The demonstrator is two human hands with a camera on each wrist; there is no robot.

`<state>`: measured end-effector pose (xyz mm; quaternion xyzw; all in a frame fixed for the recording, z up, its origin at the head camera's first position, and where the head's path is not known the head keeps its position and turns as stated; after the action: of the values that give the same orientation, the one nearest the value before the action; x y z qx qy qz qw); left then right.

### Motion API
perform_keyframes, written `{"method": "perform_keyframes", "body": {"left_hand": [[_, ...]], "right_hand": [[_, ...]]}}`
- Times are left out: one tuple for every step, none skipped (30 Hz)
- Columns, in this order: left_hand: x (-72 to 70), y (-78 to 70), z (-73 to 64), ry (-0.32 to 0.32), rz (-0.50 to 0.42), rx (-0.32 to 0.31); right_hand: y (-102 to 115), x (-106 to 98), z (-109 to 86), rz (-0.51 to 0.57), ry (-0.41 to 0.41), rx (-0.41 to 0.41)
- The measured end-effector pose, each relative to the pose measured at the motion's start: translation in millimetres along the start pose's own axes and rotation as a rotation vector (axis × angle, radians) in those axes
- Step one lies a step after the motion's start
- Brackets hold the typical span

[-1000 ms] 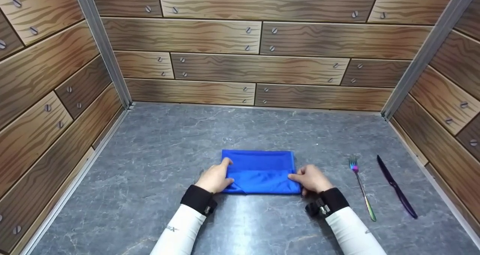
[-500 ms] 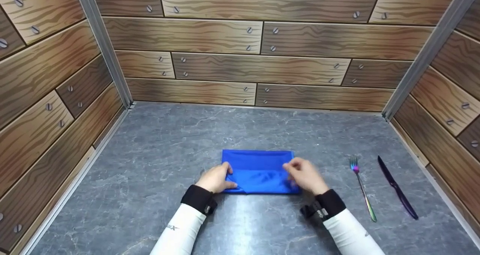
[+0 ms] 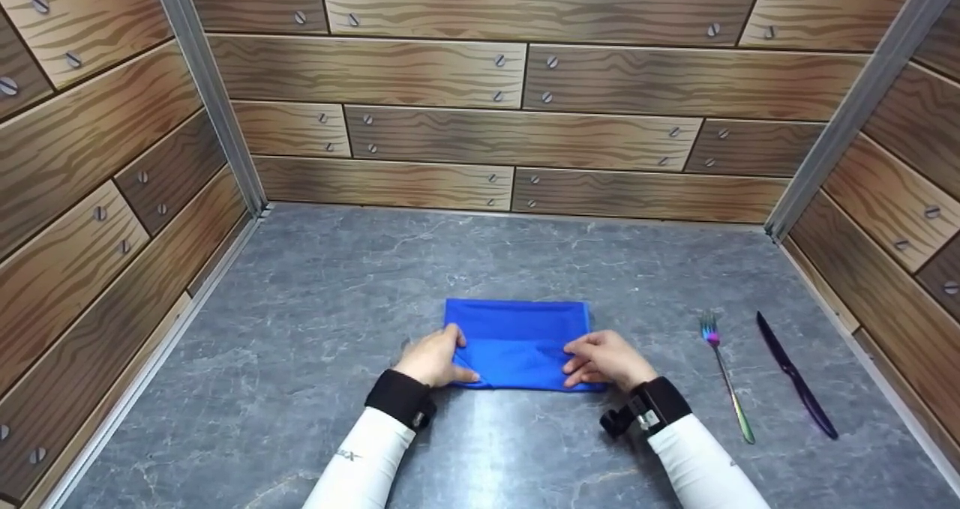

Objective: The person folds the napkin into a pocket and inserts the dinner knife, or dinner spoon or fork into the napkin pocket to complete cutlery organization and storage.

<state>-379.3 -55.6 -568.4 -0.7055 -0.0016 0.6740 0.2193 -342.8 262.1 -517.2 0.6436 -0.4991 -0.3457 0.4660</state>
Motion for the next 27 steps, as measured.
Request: {"method": "perform_keyframes", "body": {"left_hand": [[0.0,-0.4,0.0,0.001,-0.007,0.001],[0.0,-0.6,0.1,0.002,-0.016,0.002],[0.0,-0.9,0.2,0.003,-0.022,0.003],[-0.2,-1.2,0.3,0.005,-0.028,0.004],[-0.3,-1.3,0.6,0.006,-0.032,0.008],[-0.4,-1.3,0.8,0.006,-0.032,0.011],[-0.6,-1.4,0.9,0.009,-0.036,0.010],[-0.8,-1.3,1.2,0.010,-0.036,0.010],[-0.9,-1.2,1.5,0.013,-0.036,0.012],[-0.9,-1.1,1.7,0.016,-0.036,0.013],[-1.0,-1.0,2.0,0.018,-0.036,0.016],[-0.8,-1.1,2.2,0.021,-0.038,0.016],[-0.8,-1.0,2.4,0.023,-0.039,0.016],[-0.7,-1.0,2.5,0.023,-0.038,0.019],[-0.5,-0.9,2.8,0.023,-0.038,0.021],[-0.4,-0.9,2.8,0.021,-0.036,0.024],[-0.4,-0.8,2.9,0.018,-0.034,0.026],[-0.2,-0.7,2.8,0.016,-0.033,0.027],[-0.1,-0.5,2.6,0.014,-0.032,0.027],[0.1,-0.4,2.4,0.011,-0.032,0.027],[0.2,0.0,2.3,0.010,-0.031,0.027],[0.2,0.2,2.1,0.008,-0.030,0.026],[0.3,0.5,1.9,0.008,-0.030,0.024],[0.7,0.9,1.8,0.008,-0.029,0.022],[0.8,1.1,1.6,0.010,-0.028,0.020],[1.0,1.4,1.5,0.012,-0.027,0.018],[1.1,1.6,1.5,0.013,-0.025,0.018]], "right_hand": [[0.2,-1.7,0.4,0.000,0.003,0.008],[0.6,-2.6,0.4,0.001,0.006,0.014],[1.2,-3.2,0.4,0.005,0.007,0.020],[1.6,-3.6,0.4,0.008,0.010,0.024],[2.5,-3.2,0.1,0.012,0.010,0.029],[3.4,-2.9,0.4,0.009,0.008,0.032],[4.2,-2.9,1.8,0.000,0.004,0.028],[5.3,-3.1,4.1,-0.017,-0.007,0.010],[6.0,-5.0,8.1,-0.040,-0.021,-0.029],[6.4,-8.3,14.2,-0.072,-0.041,-0.076],[4.9,-13.6,24.2,-0.110,-0.072,-0.137],[2.6,-20.6,37.2,-0.164,-0.112,-0.207],[0.0,-28.3,51.8,-0.232,-0.153,-0.281],[-2.4,-35.6,67.0,-0.309,-0.189,-0.356],[-4.1,-41.3,81.8,-0.391,-0.226,-0.412],[-5.2,-45.0,96.5,-0.472,-0.261,-0.448],[-5.5,-47.1,110.4,-0.550,-0.287,-0.473],[-3.8,-46.7,121.6,-0.622,-0.294,-0.484],[-1.1,-44.4,130.5,-0.681,-0.283,-0.484],[7.5,-34.6,127.0,-0.738,-0.262,-0.484],[10.5,-30.3,132.5,-0.776,-0.247,-0.458],[12.6,-26.7,138.0,-0.803,-0.221,-0.431],[14.3,-23.2,142.3,-0.830,-0.189,-0.398],[15.7,-19.8,145.3,-0.851,-0.158,-0.364],[17.0,-16.5,147.3,-0.876,-0.133,-0.330],[17.6,-14.2,148.9,-0.901,-0.114,-0.301],[12.1,-18.7,160.6,-0.913,-0.103,-0.260]]}}
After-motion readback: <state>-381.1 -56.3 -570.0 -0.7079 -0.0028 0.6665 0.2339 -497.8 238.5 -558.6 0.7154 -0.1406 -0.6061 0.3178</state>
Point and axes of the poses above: each hand's wrist, its own z-axis towards the middle knuckle, its own x-axis out of the palm, y = z × x, the point moved 3 cm from there along z, towards the middle knuckle, and after that the axes turned 12 degrees about z, right-handed, at the moved point
